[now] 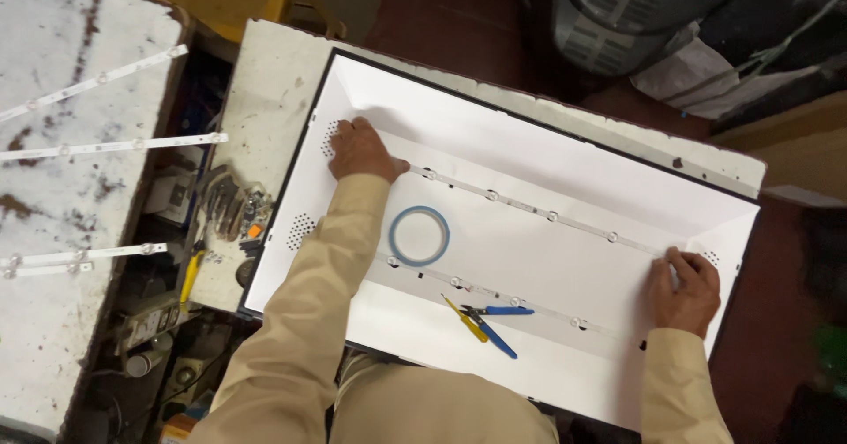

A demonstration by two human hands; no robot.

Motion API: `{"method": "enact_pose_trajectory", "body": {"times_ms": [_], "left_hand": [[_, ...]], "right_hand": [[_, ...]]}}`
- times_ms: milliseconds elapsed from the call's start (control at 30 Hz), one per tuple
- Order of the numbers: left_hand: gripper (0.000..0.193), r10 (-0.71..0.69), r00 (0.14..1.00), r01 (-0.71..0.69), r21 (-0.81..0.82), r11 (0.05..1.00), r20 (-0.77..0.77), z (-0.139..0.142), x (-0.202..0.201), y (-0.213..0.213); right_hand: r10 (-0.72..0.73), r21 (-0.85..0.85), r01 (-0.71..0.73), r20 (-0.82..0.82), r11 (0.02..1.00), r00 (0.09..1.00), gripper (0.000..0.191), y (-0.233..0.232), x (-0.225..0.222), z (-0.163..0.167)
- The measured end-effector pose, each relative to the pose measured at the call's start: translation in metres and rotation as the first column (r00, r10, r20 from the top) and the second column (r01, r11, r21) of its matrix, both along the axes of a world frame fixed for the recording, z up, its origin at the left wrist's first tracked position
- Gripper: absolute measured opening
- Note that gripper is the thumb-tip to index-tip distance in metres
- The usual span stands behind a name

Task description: The person positions LED strip bars inside a white light panel frame, aligning them along the panel. They cut pieces of blue tape and press the tape over the strips to secure them in place, and use pliers to help trim and adjust the strips.

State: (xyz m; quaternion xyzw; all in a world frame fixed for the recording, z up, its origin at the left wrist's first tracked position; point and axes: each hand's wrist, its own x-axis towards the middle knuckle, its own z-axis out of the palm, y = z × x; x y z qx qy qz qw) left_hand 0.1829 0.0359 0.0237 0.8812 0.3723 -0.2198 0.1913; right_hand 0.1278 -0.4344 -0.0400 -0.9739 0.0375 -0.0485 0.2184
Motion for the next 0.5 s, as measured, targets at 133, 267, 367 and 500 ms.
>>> {"method": "enact_pose_trajectory", "body": {"times_ms": [133,267,367,500], "left_hand": [[0.079,0.029,0.998,-0.021,0.124,0.992,-0.064,-0.016,0.029,-0.018],[0.092,0.031,1.000,-0.031,0.143,0.989,0.002,-0.020,0.035,-0.024],[0.102,0.014,0.999,-0.013,0.028,1.000,-0.035,-0.018,0.021,-0.021],[0.103,-0.041,0.994,0.035,0.052,0.998,0.103,-0.019,-0.001,-0.021]], "right_hand": [[-0.013,0.078,0.007,0.074,0.997,0.997,0.032,0.001,0.003,-0.005],[-0.031,0.081,0.023,0.099,0.996,0.995,0.031,-0.002,0.002,-0.006],[-0.056,0.083,0.051,0.057,0.995,0.997,0.031,-0.004,-0.002,-0.005],[-0.001,-0.141,0.034,0.231,0.989,0.973,0.035,0.016,-0.001,-0.006]]}}
